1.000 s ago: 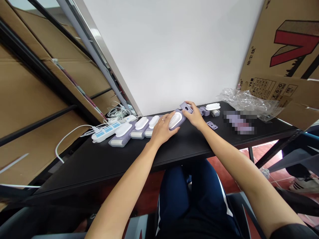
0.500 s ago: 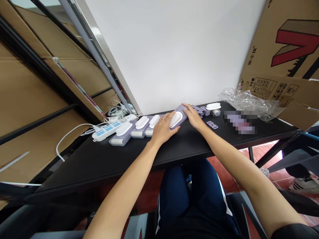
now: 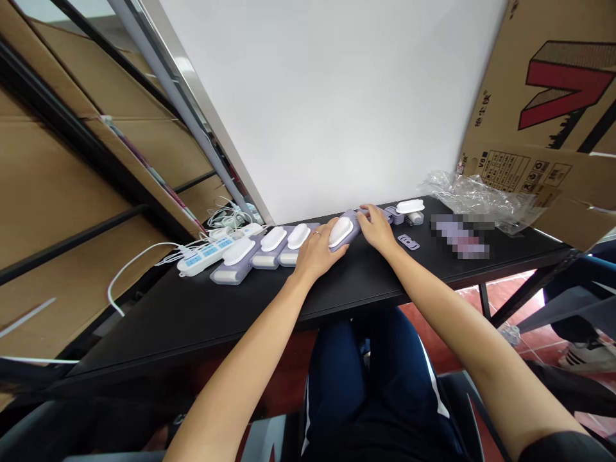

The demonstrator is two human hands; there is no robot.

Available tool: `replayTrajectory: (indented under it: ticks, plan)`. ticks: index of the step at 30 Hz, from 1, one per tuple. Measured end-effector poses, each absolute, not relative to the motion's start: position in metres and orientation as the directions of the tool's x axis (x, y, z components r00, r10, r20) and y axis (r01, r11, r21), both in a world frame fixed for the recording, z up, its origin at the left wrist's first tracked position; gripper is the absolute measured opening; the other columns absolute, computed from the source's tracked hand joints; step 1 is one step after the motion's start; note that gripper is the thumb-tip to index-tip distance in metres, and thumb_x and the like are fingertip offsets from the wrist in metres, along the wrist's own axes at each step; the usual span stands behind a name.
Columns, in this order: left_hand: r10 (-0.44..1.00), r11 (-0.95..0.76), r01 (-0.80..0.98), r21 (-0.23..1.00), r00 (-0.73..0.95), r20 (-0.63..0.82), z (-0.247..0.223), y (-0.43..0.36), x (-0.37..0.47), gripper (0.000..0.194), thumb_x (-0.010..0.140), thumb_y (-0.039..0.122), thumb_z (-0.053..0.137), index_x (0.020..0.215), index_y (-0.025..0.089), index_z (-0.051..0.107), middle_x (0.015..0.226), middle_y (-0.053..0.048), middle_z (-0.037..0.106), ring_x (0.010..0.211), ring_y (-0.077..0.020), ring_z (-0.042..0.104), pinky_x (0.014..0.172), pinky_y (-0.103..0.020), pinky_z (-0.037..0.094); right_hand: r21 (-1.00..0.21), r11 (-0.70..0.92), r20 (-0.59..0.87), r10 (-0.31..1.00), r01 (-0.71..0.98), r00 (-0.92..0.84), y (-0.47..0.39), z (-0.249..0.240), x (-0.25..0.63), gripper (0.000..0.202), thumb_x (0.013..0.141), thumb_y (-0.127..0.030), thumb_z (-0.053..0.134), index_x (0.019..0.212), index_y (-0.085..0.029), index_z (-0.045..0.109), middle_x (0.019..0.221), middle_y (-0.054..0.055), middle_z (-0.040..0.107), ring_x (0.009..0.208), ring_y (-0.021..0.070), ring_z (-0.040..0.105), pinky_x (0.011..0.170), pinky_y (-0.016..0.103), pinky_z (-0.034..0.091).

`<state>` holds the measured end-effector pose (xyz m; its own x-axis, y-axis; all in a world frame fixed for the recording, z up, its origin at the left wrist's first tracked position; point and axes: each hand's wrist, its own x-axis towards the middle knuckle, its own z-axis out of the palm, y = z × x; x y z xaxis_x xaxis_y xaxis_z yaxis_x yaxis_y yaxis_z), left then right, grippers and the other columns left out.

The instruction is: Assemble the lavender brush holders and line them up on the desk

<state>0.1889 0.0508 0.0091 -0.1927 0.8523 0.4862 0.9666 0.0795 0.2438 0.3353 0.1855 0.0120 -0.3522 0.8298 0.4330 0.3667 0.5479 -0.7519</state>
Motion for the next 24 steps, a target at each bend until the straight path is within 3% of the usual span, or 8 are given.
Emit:
replayTrajectory:
  ticks: [4, 8, 13, 16, 20, 22, 24]
  plan:
    - [0.847, 0.135, 0.969, 0.208, -0.222, 0.483, 0.008, 0.052, 0.189, 0.073, 0.092, 0.045, 0.064, 0.158, 0.026, 0.039, 0.15, -0.012, 0.057, 0.127, -0.0342, 0.061, 0.105, -0.046, 0.05, -0.684, 0.55, 0.358, 0.825, 0.479, -0.436, 0.189, 0.004, 0.332, 0.044, 0.098, -0.04, 0.047, 0.137, -0.022, 0.06, 0.125, 0.013, 0.068, 0.117, 0.0289, 0.063, 0.105, 0.046, 0.047]
    - [0.875, 0.067, 0.982, 0.175, -0.142, 0.463, 0.001, 0.054, 0.185, 0.061, 0.094, 0.037, 0.059, 0.153, 0.025, 0.048, 0.149, -0.013, 0.057, 0.136, -0.0348, 0.053, 0.114, -0.05, 0.044, -0.612, 0.571, 0.305, 0.809, 0.547, -0.503, 0.192, -0.004, 0.329, 0.042, 0.095, -0.033, 0.053, 0.134, -0.021, 0.062, 0.123, 0.014, 0.07, 0.115, 0.0296, 0.065, 0.104, 0.044, 0.048]
    - [0.87, -0.043, 0.98, 0.196, -0.059, 0.489, -0.002, 0.053, 0.179, 0.052, 0.095, 0.032, 0.057, 0.147, 0.028, 0.058, 0.16, -0.012, 0.042, 0.146, -0.0342, 0.042, 0.117, -0.053, 0.041, -0.558, 0.537, 0.297, 0.841, 0.633, -0.452, 0.194, -0.006, 0.332, 0.041, 0.093, -0.03, 0.054, 0.132, -0.019, 0.063, 0.123, 0.017, 0.07, 0.113, 0.0336, 0.066, 0.099, 0.047, 0.05]
    - [0.858, -0.149, 0.978, 0.145, 0.055, 0.511, 0.001, 0.051, 0.18, 0.035, 0.096, 0.03, 0.054, 0.125, 0.032, 0.074, 0.159, -0.006, 0.045, 0.145, -0.0313, 0.042, 0.117, -0.053, 0.04, -0.605, 0.582, 0.287, 0.796, 0.543, -0.533, 0.194, -0.007, 0.332, 0.045, 0.09, -0.021, 0.056, 0.134, -0.02, 0.061, 0.114, 0.011, 0.075, 0.109, 0.0289, 0.068, 0.099, 0.044, 0.05]
    - [0.851, -0.182, 0.981, 0.062, 0.126, 0.51, 0.004, 0.05, 0.185, 0.029, 0.097, 0.031, 0.055, 0.11, 0.033, 0.08, 0.149, -0.002, 0.058, 0.138, -0.031, 0.047, 0.114, -0.055, 0.04, -0.716, 0.648, 0.34, 0.649, 0.26, -0.681, 0.192, -0.007, 0.327, 0.055, 0.087, -0.016, 0.059, 0.141, -0.023, 0.056, 0.126, 0.005, 0.072, 0.101, 0.0173, 0.069, 0.1, 0.034, 0.051]
    - [0.854, -0.163, 0.986, 0.039, 0.121, 0.507, 0.004, 0.051, 0.186, 0.027, 0.096, 0.034, 0.055, 0.108, 0.033, 0.08, 0.143, -0.003, 0.063, 0.136, -0.0314, 0.048, 0.112, -0.056, 0.04, -0.676, 0.697, 0.399, 0.62, 0.24, -0.676, 0.191, -0.005, 0.327, 0.045, 0.09, -0.019, 0.057, 0.135, -0.022, 0.061, 0.124, 0.006, 0.072, 0.103, 0.0176, 0.068, 0.099, 0.034, 0.051]
    - [0.855, -0.13, 0.991, 0.033, 0.095, 0.51, 0.003, 0.053, 0.186, 0.027, 0.097, 0.036, 0.055, 0.107, 0.031, 0.08, 0.139, -0.005, 0.065, 0.135, -0.0318, 0.049, 0.111, -0.056, 0.039, -0.567, 0.748, 0.466, 0.637, 0.346, -0.614, 0.193, -0.002, 0.33, 0.035, 0.093, -0.021, 0.053, 0.124, -0.021, 0.068, 0.118, 0.008, 0.073, 0.109, 0.0224, 0.066, 0.101, 0.038, 0.049]
